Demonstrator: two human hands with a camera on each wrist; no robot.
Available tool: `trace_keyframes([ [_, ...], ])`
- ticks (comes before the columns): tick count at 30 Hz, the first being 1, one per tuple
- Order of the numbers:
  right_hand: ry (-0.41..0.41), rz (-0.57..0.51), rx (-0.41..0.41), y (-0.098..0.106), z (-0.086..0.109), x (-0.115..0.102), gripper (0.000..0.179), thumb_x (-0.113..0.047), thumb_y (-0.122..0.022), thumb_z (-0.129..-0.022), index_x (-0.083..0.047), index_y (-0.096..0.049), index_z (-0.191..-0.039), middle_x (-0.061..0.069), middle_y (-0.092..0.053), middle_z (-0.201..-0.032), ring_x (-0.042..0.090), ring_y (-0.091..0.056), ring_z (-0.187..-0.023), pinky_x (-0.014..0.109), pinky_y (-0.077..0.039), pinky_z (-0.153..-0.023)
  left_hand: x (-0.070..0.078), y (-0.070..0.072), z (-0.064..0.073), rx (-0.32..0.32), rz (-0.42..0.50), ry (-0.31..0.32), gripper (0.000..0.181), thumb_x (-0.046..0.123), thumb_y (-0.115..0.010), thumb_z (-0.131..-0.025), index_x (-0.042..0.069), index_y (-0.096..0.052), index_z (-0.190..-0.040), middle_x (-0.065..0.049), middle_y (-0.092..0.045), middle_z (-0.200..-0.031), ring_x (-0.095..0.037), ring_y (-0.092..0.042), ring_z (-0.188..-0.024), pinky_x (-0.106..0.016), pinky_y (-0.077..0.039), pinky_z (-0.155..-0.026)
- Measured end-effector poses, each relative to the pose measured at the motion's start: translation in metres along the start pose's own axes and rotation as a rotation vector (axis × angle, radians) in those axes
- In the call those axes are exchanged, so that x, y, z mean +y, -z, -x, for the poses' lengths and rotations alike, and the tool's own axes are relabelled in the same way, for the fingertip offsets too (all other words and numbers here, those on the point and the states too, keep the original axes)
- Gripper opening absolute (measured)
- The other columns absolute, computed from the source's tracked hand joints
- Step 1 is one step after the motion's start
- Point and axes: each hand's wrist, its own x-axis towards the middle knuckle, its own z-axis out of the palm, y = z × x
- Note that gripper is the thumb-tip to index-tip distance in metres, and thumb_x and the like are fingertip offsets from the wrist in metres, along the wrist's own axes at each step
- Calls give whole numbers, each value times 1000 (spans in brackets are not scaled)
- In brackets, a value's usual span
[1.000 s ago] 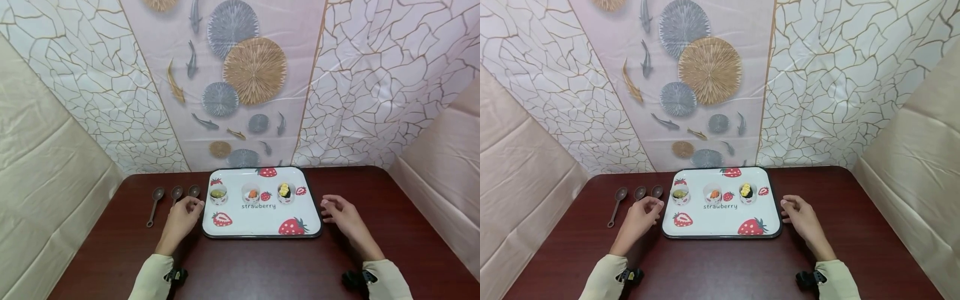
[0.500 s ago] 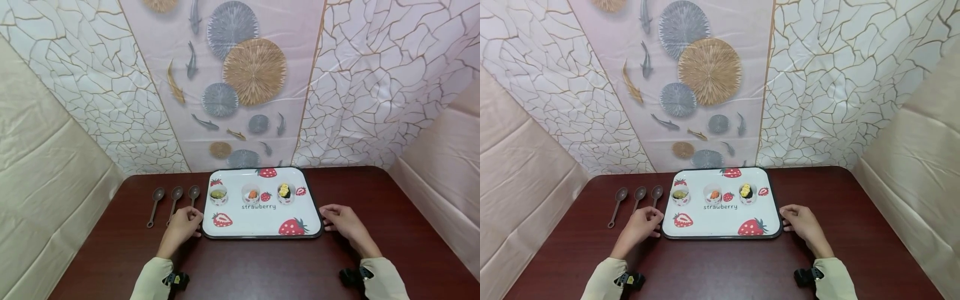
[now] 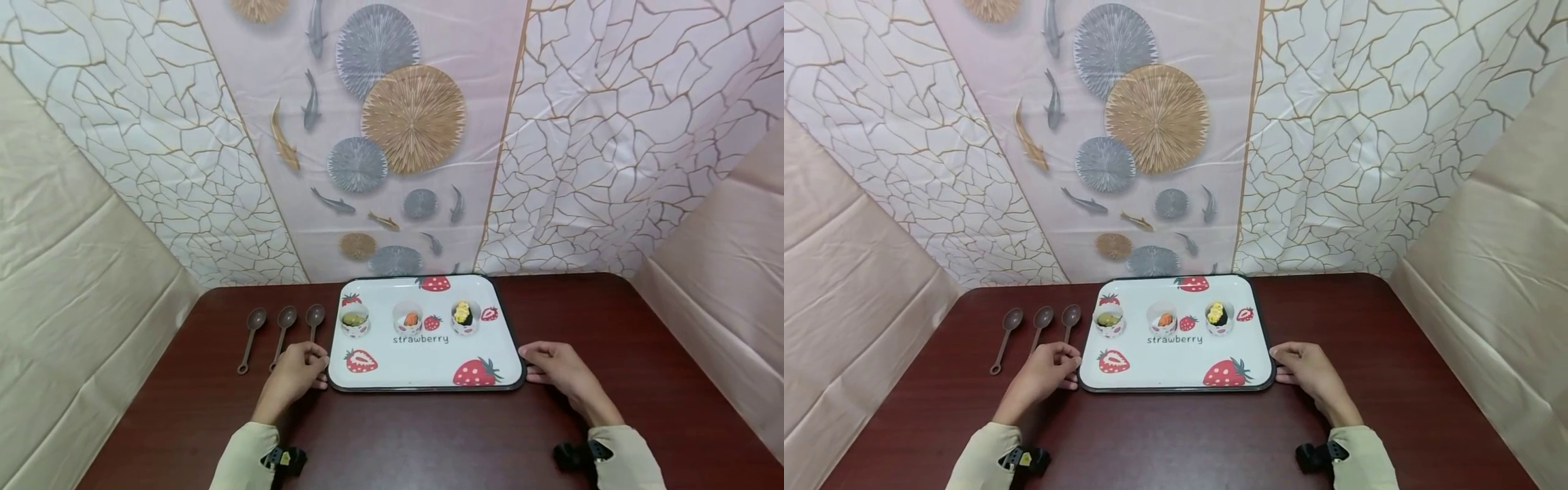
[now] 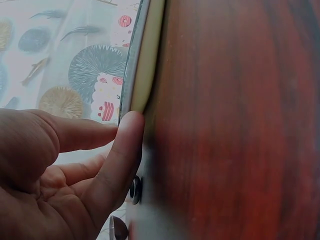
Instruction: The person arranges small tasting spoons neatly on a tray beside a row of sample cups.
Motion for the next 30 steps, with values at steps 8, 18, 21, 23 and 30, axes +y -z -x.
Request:
trace_keyframes([
  [8,8,25,24,-5,-2,5,37,-10,-57,-109,21,-59,-130,12,-70,-113,7,-68,-81,26,-65,-74,-5,2,1,-13,32,19,10,4,-63,-105,-4,-68,-109,-14,-68,-87,-18,-70,-70,-35,-66,-64],
  [18,6,45,33,-6,-5,4,39,-10,-57,-109,21,-58,-132,11,-71,-110,6,-68,-80,25,-65,-73,-3,5,-2,-17,-6,5,11,7,-63,-105,-2,-68,-109,-12,-67,-85,-18,-70,-68,-34,-65,-62],
  [21,7,32,31,-9,-5,3,39,-10,-58,-109,21,-58,-132,12,-72,-109,6,-68,-79,25,-65,-72,-3,9,-1,4,-36,4,10,8,-65,-104,0,-70,-108,-12,-67,-84,-18,-70,-68,-34,-65,-62],
  [23,0,31,38,-10,-5,2,39,-11,-58,-109,21,-58,-132,12,-72,-110,6,-68,-78,25,-65,-71,-4,13,-1,30,-57,-7,10,8,-66,-104,1,-71,-106,-12,-69,-85,-17,-69,-70,-33,-65,-63],
  [30,-12,38,63,-6,-3,1,39,-11,-57,-109,20,-58,-133,8,-72,-104,7,-67,-76,24,-64,-69,-8,31,-3,100,-177,-44,15,14,-71,-101,1,-72,-109,-9,-73,-86,-16,-71,-66,-33,-63,-63],
])
